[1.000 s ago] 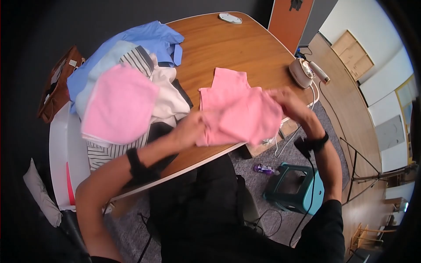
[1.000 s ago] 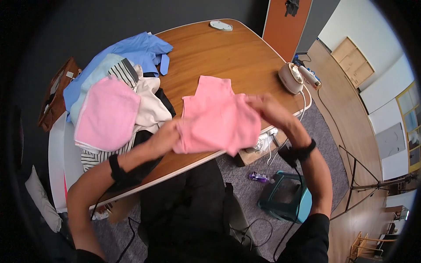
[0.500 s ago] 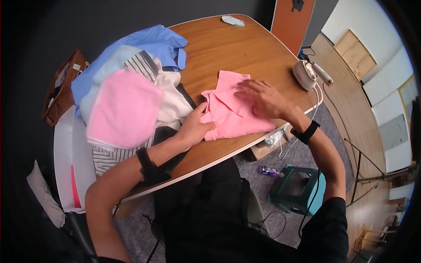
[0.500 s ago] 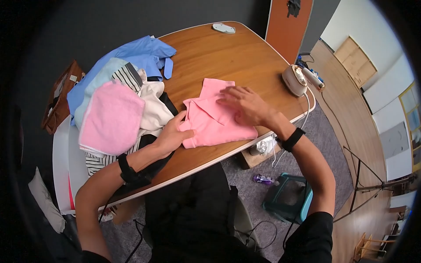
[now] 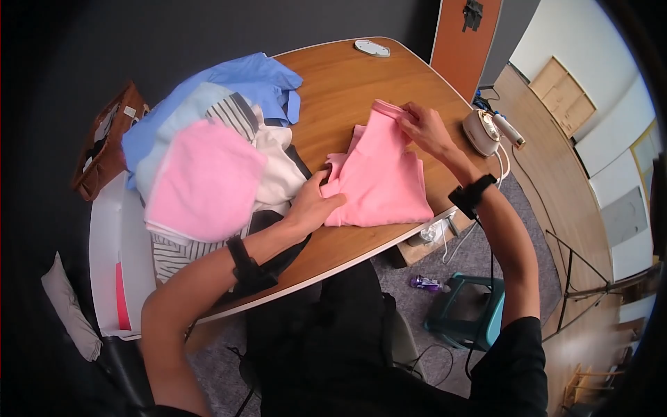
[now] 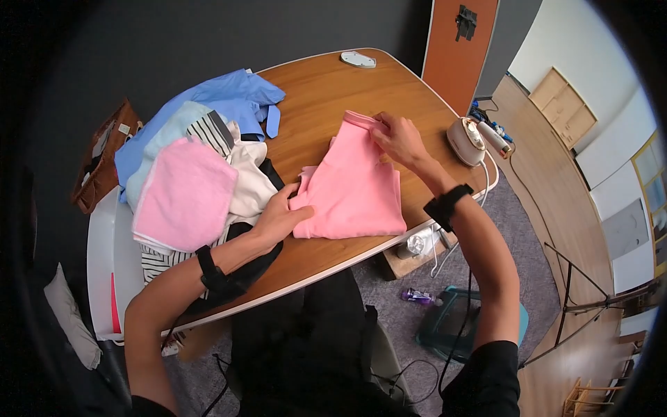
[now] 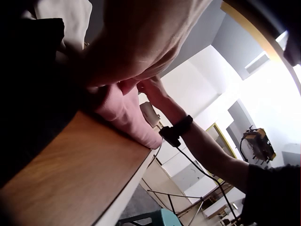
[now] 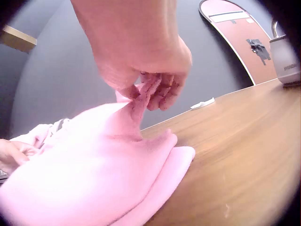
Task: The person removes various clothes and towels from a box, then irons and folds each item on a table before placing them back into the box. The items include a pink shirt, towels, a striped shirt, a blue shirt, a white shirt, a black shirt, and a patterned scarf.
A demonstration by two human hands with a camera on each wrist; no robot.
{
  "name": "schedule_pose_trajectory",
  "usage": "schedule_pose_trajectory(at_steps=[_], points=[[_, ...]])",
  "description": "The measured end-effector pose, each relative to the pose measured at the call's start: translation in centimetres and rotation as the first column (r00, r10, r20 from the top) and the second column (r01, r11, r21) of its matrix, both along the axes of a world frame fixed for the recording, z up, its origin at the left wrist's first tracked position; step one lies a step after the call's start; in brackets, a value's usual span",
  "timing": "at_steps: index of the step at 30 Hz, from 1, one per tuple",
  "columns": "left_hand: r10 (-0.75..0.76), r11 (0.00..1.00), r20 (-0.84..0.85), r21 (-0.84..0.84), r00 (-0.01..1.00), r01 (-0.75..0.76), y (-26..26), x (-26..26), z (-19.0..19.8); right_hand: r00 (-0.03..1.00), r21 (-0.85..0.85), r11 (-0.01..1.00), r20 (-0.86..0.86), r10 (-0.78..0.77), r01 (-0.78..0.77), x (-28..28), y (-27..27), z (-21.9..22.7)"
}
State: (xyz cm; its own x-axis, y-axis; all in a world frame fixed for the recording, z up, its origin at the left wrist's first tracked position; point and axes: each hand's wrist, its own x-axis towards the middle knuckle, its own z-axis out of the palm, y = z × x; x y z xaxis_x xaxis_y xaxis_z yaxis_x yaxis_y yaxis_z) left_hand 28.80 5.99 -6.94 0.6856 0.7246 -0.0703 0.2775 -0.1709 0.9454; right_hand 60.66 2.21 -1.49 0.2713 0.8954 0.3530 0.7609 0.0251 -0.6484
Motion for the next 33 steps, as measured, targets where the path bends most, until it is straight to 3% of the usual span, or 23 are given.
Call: schedule_pose_trajectory(at_steps=[4, 5, 9, 11, 14, 16, 17, 20, 24, 25, 27, 28, 31, 33], points=[[0.061, 0.997, -0.094, 0.042, 0.994, -0.057, -1.3, 0.0, 1.5, 0.991, -0.27, 0.963, 0.127, 0.03, 0.005, 1.0, 1.7, -2.1], [0.082, 0.995, -0.118, 0.074, 0.99, -0.073, -1.8, -0.2, 2.0, 0.999, -0.317, 0.948, -0.002, 0.032, -0.031, 0.7, 1.4, -2.0], [0.078, 0.993, -0.126, 0.096, 0.989, -0.066, -1.6, -0.7, 1.5, 0.926, -0.207, 0.969, -0.375, 0.051, -0.137, -0.8, 0.6, -2.1], [0.017, 0.998, -0.129, 0.055, 0.992, -0.01, -0.9, -0.8, 1.0, 0.85, -0.083, 0.979, -0.513, 0.117, -0.184, -0.8, 0.4, -2.6], [0.067, 0.99, -0.141, 0.134, 0.988, -0.048, -1.6, -0.8, 0.9, 0.724, 0.055, 0.968, -0.653, 0.221, -0.245, -0.3, 1.1, -3.7], [0.103, 0.983, -0.066, 0.162, 0.992, -0.091, -1.9, -1.1, 1.2, 0.92, 0.083, 0.996, -0.392, 0.01, 0.024, -0.7, 1.5, -5.0], [0.117, 0.978, -0.029, 0.176, 0.993, -0.11, -1.9, -1.3, 1.3, 0.96, 0.129, 0.979, -0.253, -0.121, 0.157, -1.0, 1.3, -5.3], [0.063, 0.979, 0.026, 0.191, 0.998, -0.067, -1.6, -1.8, 1.2, 0.962, -0.076, 0.972, -0.144, -0.232, 0.223, -2.1, -1.9, -2.5], [0.061, 0.941, -0.091, 0.338, 0.994, -0.027, -1.7, -1.7, 1.4, 0.996, -0.191, 0.981, -0.075, -0.039, 0.024, -2.7, -3.2, -3.1], [0.059, 0.955, -0.088, 0.295, 0.994, -0.031, -1.6, -1.5, 1.5, 0.997, -0.149, 0.989, -0.074, 0.012, -0.023, -3.0, -3.3, -3.2], [0.058, 0.977, -0.08, 0.209, 0.995, -0.04, -1.3, -1.0, 1.6, 0.98, -0.132, 0.986, -0.182, 0.08, -0.105, -3.4, -3.4, -3.0], [0.039, 0.969, -0.054, 0.245, 0.998, -0.025, -1.3, -1.0, 1.4, 0.965, -0.122, 0.982, -0.234, 0.115, -0.147, -3.5, -3.5, -2.9], [0.005, 0.951, -0.01, 0.309, 1.0, -0.002, -1.4, -1.0, 1.3, 0.987, -0.155, 0.976, -0.07, 0.144, -0.153, -3.1, -3.3, -2.6], [0.013, 0.956, -0.023, 0.292, 1.0, -0.005, -1.6, -0.9, 2.0, 0.98, -0.17, 0.975, -0.16, 0.114, -0.141, -2.5, -2.5, -1.9]])
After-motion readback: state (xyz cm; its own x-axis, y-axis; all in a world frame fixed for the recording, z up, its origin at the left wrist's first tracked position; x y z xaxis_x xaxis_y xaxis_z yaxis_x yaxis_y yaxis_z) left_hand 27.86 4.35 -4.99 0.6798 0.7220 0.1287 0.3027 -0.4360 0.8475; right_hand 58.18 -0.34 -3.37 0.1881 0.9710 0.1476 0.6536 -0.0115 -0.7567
